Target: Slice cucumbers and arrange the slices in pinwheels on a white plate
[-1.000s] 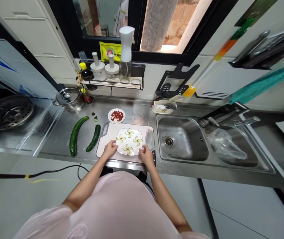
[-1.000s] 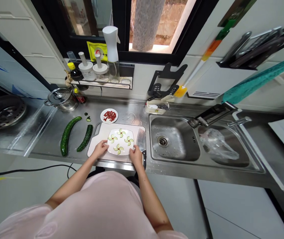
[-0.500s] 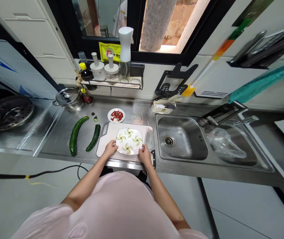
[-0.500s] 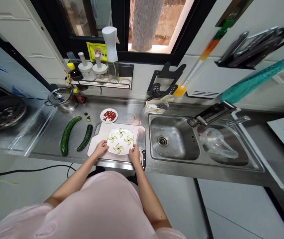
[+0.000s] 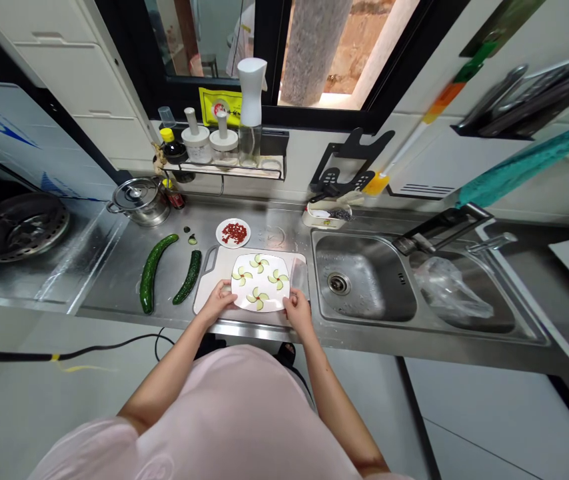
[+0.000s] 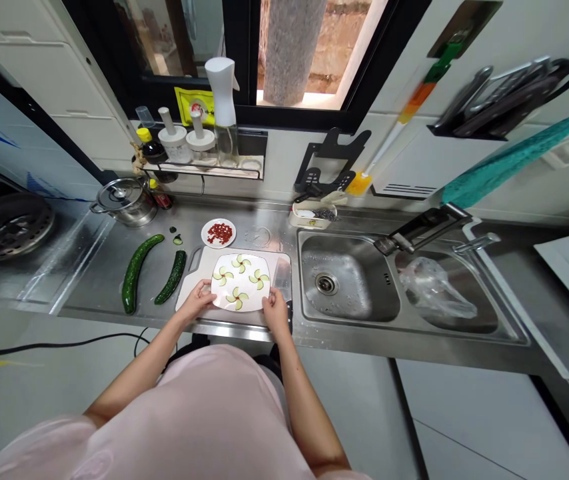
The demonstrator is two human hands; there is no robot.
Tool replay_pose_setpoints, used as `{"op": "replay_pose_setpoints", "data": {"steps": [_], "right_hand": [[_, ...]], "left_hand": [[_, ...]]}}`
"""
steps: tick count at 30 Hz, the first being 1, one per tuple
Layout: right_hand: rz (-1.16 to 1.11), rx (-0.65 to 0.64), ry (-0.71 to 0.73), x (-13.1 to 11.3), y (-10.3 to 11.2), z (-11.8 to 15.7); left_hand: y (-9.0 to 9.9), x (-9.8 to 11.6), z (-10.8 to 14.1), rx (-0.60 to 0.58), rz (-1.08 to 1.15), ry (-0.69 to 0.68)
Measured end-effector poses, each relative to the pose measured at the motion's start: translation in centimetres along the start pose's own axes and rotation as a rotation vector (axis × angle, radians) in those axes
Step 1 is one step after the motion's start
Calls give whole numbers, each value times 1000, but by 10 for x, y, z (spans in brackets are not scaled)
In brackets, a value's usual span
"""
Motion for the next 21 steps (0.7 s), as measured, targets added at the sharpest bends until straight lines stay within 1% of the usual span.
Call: {"op": "replay_pose_setpoints", "data": {"steps": [3,7,9,11,14,17,19,21], "right_hand": [[-136,-31,-79,-9,3,9],[-264,-14,-169,-24,4,23],[-358,-6,-237,-29,2,30],[-453,-52,-339,-30,-6,37],[-553,-66,-468,-25,-12,45],[-595,-23,-542,-14,-7,48],[-627,-5,-583,-3,3,48],[-651,7,-626,10,22,50]], "left_hand": [[1,6,7,1,40,-5],[2,12,15,24,88,-13],[2,15,20,50,79,-16],[-1,15,26,65,61,-10],[-10,11,34,41,68,14],[-22,3,38,-28,101,22],[-31,-2,37,-116,76,11],[-37,-6,32,-177,-49,-39]]}}
Point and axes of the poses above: each hand's wrist, its own z-axis away from the middle knuckle, its own y-axis out of the back of the hand, x = y × z, the point moved 6 cm from there along -z, towards the middle knuckle, and after that the axes turned 11 degrees about x, right-handed, at the moved point
